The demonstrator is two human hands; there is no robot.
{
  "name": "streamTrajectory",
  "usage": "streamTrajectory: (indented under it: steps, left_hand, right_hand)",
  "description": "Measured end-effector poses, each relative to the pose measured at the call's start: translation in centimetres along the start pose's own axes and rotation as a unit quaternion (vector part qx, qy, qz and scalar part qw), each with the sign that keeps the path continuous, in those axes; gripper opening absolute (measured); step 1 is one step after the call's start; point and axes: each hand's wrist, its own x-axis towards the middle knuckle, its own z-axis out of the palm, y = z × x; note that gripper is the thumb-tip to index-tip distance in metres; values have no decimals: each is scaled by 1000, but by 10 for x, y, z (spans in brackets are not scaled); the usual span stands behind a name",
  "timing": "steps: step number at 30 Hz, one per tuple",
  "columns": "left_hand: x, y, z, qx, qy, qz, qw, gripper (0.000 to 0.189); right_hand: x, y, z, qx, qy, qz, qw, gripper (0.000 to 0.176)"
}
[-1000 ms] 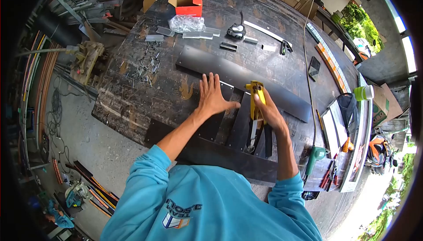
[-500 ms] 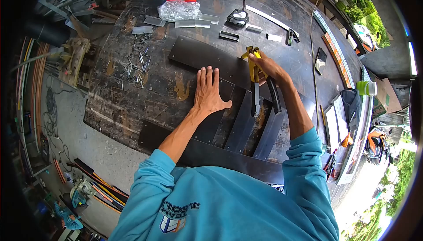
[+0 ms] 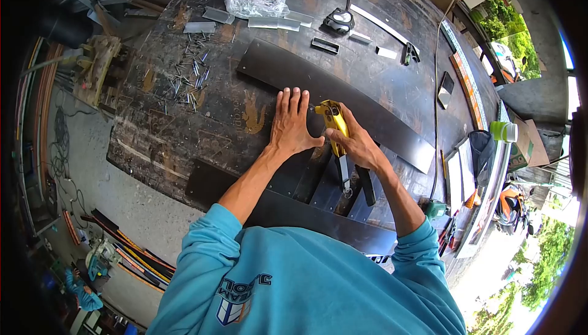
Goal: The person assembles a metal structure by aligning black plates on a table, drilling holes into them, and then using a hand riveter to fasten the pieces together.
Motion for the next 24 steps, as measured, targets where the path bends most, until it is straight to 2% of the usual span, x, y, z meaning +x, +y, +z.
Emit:
streamTrajectory:
  steps: [6,8,12,14,15,18,20,22,24]
  left_hand:
    - [1,-1,1,-21,0,-4,1000,118]
    - [1,-3,2,-27,-2,-3,1000,117]
    - [-1,-4,4,-54,6,-5,999,115]
    - [0,-6,7,-59,14,-4,998,114]
    - [-1,-5,8,-67,16,-6,998,114]
    - [0,-5,6,-39,36,-18,998,114]
    - [-1,-5,2,-62,15,-9,998,113]
    - [-4,-5,3,-64,28,-15,997,113]
    - [-3,-6,4,-76,29,-7,997,113]
  right_hand:
    - [7,-9,-2,-37,-20,32,999,76]
    - [12,-8,-3,-61,-19,10,998,72]
    - [18,-29,-3,-115,-26,29,993,64]
    - [23,-49,-6,-249,-100,-4,963,56]
    - [24,-61,-10,-267,-109,-10,957,53]
    - [36,-64,-24,-332,-172,-44,926,61]
    - [51,-58,-37,-387,-191,-75,899,59]
    - [63,-45,-51,-441,-235,-171,849,59]
    - [71,-43,-60,-469,-253,-183,826,61]
